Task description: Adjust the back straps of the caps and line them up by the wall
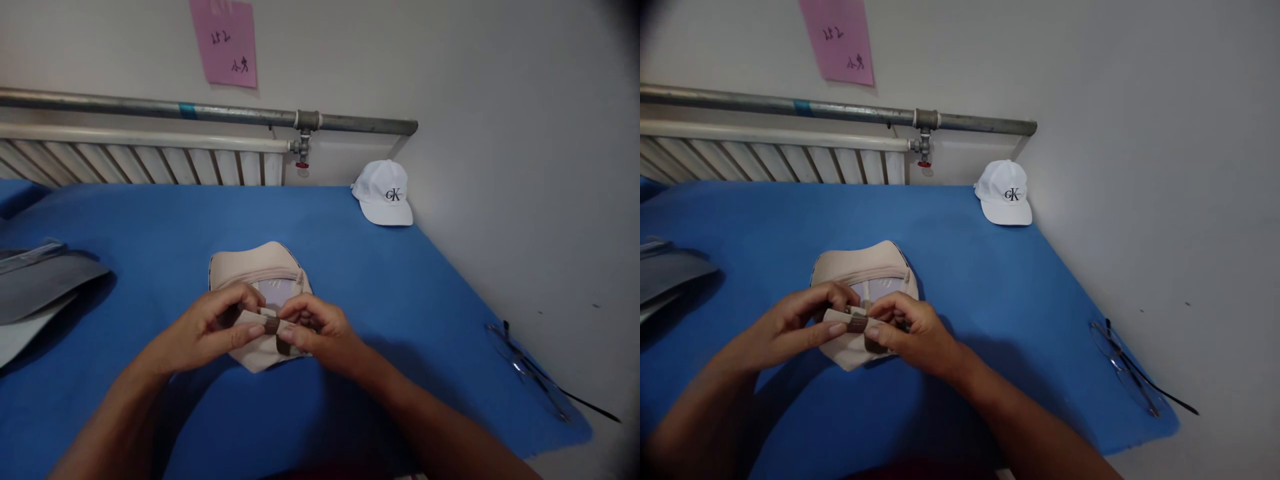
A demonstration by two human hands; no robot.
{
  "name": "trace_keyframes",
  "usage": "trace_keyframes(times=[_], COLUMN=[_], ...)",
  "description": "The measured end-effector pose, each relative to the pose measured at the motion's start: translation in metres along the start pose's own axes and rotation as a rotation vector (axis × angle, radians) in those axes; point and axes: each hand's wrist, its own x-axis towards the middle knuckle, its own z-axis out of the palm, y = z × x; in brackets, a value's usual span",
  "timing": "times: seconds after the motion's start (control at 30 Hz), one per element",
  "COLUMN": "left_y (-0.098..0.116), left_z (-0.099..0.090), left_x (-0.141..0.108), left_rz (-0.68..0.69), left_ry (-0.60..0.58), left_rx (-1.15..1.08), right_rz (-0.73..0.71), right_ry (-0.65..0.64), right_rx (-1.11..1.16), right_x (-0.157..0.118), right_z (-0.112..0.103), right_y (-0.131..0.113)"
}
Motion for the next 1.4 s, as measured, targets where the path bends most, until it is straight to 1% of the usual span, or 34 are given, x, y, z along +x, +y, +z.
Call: trace_keyframes(times=[0.1, 0.23, 0.3, 0.4, 0.6, 0.8, 0.87, 1.1, 1.23, 1.4], left_y=[0.006, 0.011, 0.013, 0.014, 0.015, 0.015, 0.014, 0.012, 0.013, 0.014], left_z=[-0.001, 0.0, 0.0, -0.001, -0.007, -0.013, -0.013, -0.01, -0.009, -0.006], left_x=[0.001, 0.003, 0.003, 0.004, 0.003, 0.0, -0.001, -0.002, -0.001, 0.001], left_rz=[0.017, 0.098, 0.117, 0.106, 0.068, 0.017, -0.001, -0.073, -0.095, -0.049], left_ry=[-0.097, -0.175, -0.215, -0.258, -0.3, -0.338, -0.33, -0.241, -0.24, -0.263], left_rx=[0.054, 0.045, 0.035, 0.019, 0.037, 0.032, 0.006, -0.094, -0.103, -0.062], right_rz=[-0.165, -0.426, -0.509, -0.571, -0.604, -0.566, -0.551, -0.547, -0.508, -0.486], right_ry=[0.043, 0.072, 0.096, 0.113, 0.095, 0.057, 0.053, 0.026, 0.044, 0.069], right_rx=[-0.234, -0.615, -0.76, -0.859, -0.915, -0.887, -0.871, -0.82, -0.855, -0.941], right_x=[-0.003, -0.004, -0.004, -0.004, -0.006, -0.005, -0.005, -0.004, -0.005, -0.005], right_z=[0.006, 0.016, 0.019, 0.019, 0.016, 0.016, 0.016, 0.014, 0.017, 0.021], right_y=[-0.002, -0.005, -0.006, -0.007, -0.005, -0.005, -0.005, -0.008, -0.008, -0.006])
